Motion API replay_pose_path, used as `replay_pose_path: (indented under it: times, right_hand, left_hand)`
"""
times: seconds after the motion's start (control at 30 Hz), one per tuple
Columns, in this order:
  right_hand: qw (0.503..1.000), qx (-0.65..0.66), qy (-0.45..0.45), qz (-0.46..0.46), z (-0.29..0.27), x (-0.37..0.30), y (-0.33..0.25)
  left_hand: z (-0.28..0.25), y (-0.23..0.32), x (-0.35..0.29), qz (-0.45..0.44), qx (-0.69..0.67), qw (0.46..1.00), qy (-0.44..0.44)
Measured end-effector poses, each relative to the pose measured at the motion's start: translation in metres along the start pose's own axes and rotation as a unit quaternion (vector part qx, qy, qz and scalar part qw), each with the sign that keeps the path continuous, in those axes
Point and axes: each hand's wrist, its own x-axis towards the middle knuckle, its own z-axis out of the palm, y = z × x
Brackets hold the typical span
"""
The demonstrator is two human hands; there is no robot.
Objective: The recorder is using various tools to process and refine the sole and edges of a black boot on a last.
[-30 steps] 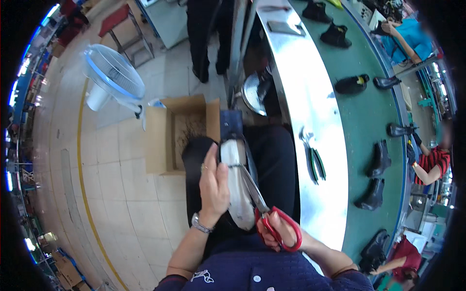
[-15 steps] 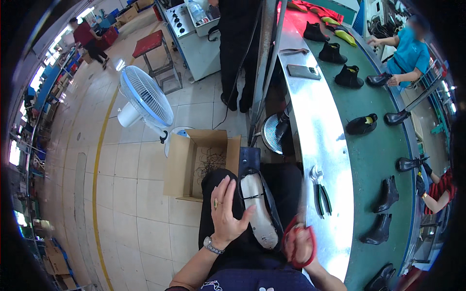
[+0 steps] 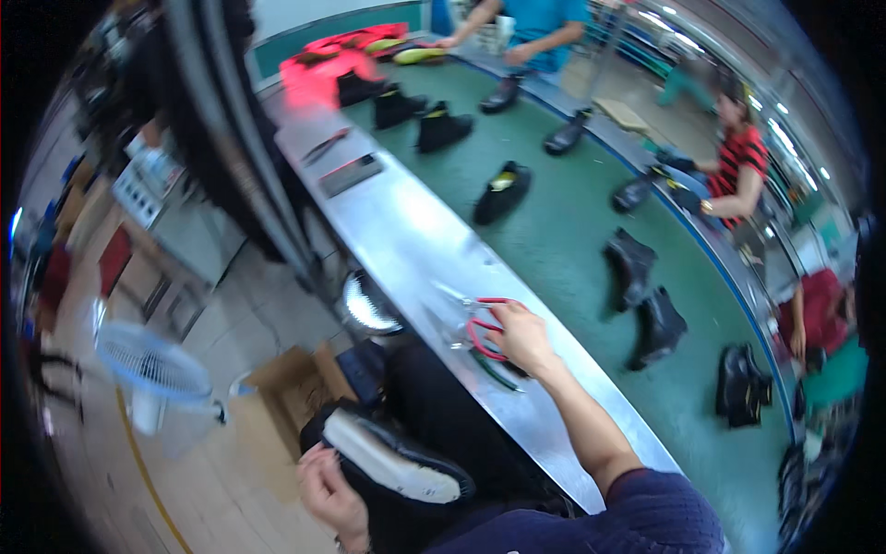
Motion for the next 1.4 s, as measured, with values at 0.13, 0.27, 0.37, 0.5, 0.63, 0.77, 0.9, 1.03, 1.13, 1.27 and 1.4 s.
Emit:
replay_pose_path:
  times: [0.13, 0.27, 0.37, 0.5, 0.63, 0.77, 0.9, 1.03, 1.13, 1.27, 1.4]
  right_hand:
    - [0.999, 0.001, 0.016, 0.033, 0.011, 0.019, 0.029]
    - [0.996, -0.015, 0.091, 0.001, 0.035, 0.025, 0.049]
    - [0.984, 0.083, 0.145, -0.059, 0.035, 0.015, 0.019]
    - [0.984, 0.139, 0.107, -0.038, 0.04, -0.012, -0.009]
    - [0.951, 0.304, 0.04, -0.031, 0.016, -0.025, -0.033]
    - [0.772, 0.579, -0.161, -0.208, -0.075, -0.045, -0.075]
    - [0.482, 0.716, -0.228, -0.451, -0.14, -0.065, -0.118]
    - [0.516, 0.669, -0.211, -0.491, -0.159, -0.062, -0.123]
    - [0.539, 0.712, -0.14, -0.427, -0.158, -0.06, -0.12]
    - [0.541, 0.738, -0.067, -0.397, -0.161, -0.054, -0.131]
    - [0.719, 0.659, -0.053, -0.212, -0.136, -0.048, -0.097]
  left_hand:
    - [-0.036, 0.023, 0.027, 0.034, -0.105, 0.988, 0.108]
    - [-0.076, 0.029, 0.064, 0.112, 0.024, 0.99, 0.086]
    - [-0.072, -0.026, 0.094, 0.113, 0.066, 0.991, 0.043]
    - [-0.069, -0.16, 0.114, 0.058, 0.128, 0.987, -0.081]
    - [-0.066, -0.244, 0.11, 0.101, 0.363, 0.916, -0.14]
    - [-0.021, -0.162, 0.085, -0.053, 0.12, 0.985, -0.114]
    - [0.008, -0.056, 0.062, 0.099, 0.027, 0.983, -0.152]
    - [0.03, -0.005, 0.044, 0.276, 0.108, 0.928, -0.225]
    - [0.043, 0.011, 0.04, 0.356, 0.166, 0.869, -0.3]
    - [0.057, 0.019, 0.049, 0.366, 0.159, 0.857, -0.327]
    - [0.079, 0.029, 0.055, 0.343, 0.164, 0.854, -0.354]
